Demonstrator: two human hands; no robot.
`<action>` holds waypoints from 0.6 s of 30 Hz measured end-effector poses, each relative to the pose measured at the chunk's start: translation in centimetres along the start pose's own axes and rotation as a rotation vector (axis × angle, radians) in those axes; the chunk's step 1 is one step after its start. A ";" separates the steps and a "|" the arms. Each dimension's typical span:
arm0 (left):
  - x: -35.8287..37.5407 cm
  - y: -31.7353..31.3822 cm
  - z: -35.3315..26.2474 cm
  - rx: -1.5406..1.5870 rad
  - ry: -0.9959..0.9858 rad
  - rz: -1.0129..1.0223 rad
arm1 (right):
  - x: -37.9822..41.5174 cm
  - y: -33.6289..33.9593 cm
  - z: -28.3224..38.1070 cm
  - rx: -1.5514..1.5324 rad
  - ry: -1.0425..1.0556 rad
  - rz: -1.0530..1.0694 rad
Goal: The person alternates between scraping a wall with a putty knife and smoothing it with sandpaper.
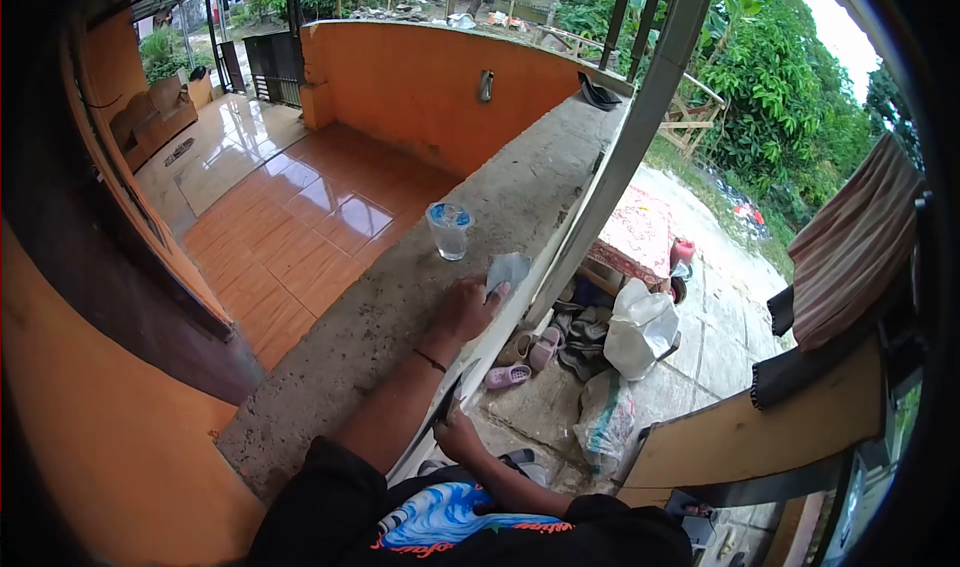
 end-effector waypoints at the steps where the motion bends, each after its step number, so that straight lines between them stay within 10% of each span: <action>1: 0.3 -0.2 -0.3 -0.044 -0.013 0.007 | -0.2 0.5 -0.9 0.149 0.073 -0.105; 9: 0.4 -3.2 -1.0 0.024 -0.043 -0.073 | 2.7 4.7 0.1 0.290 0.311 -0.424; 15: 0.5 -3.5 -0.8 -0.014 0.005 -0.013 | 0.7 6.9 -3.3 0.389 -0.082 -0.249; 18: -0.3 -2.6 -1.0 0.018 0.015 -0.025 | 2.1 6.6 1.2 0.211 0.352 -0.606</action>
Point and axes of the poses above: each hand's wrist, its own x-axis away from the middle knuckle, its own y-axis out of the back of the hand, z = x × y, the point moved 4 cm from there along -x, towards the middle knuckle, and after that the axes turned 2 degrees about z, right-handed, at the moved point
